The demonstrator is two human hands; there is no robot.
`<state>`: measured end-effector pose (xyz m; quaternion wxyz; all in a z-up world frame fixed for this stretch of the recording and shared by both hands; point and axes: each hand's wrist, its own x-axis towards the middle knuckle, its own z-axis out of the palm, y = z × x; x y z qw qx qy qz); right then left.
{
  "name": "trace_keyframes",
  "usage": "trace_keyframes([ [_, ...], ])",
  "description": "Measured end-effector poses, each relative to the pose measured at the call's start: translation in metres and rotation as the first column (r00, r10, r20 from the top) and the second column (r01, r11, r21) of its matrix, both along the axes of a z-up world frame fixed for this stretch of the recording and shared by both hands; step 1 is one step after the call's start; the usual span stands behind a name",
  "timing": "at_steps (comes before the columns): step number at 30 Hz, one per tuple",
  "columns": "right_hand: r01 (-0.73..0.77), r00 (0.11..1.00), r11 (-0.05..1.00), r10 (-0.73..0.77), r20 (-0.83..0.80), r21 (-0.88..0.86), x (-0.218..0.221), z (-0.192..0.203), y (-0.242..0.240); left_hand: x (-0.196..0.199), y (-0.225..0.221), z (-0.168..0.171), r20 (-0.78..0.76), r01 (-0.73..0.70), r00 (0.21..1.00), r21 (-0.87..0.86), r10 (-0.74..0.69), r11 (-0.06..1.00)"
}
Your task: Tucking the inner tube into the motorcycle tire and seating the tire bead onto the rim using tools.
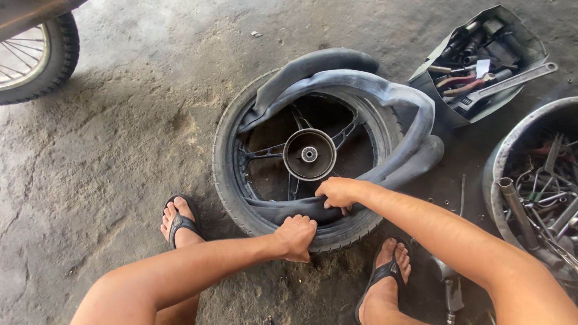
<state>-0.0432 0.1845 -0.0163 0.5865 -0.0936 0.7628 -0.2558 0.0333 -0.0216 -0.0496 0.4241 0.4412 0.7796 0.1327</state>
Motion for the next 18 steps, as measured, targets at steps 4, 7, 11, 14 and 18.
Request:
trace_keyframes([
  [4,-0.001,0.998,1.000,0.002,0.060,-0.017,-0.003,-0.006,0.003,-0.010,0.000,-0.004,0.172,-0.019,0.985,-0.037,0.025,0.999],
  [7,-0.072,0.984,0.996,0.079,0.159,-0.047,-0.006,-0.005,0.001,-0.015,0.000,0.021,0.272,-0.046,0.960,-0.082,0.067,0.996],
  [11,-0.072,0.993,0.997,0.074,0.088,-0.025,0.001,0.021,-0.004,-0.009,-0.002,0.031,0.228,-0.099,0.968,-0.047,0.107,0.994],
  [14,-0.010,0.994,0.997,0.018,0.108,-0.070,0.011,0.009,-0.002,-0.005,-0.007,0.046,0.168,-0.095,0.981,0.002,0.093,0.995],
  [18,0.030,0.984,0.997,-0.018,0.180,-0.065,0.023,-0.028,0.000,-0.012,-0.006,0.071,0.173,-0.044,0.984,-0.027,0.048,0.999],
])
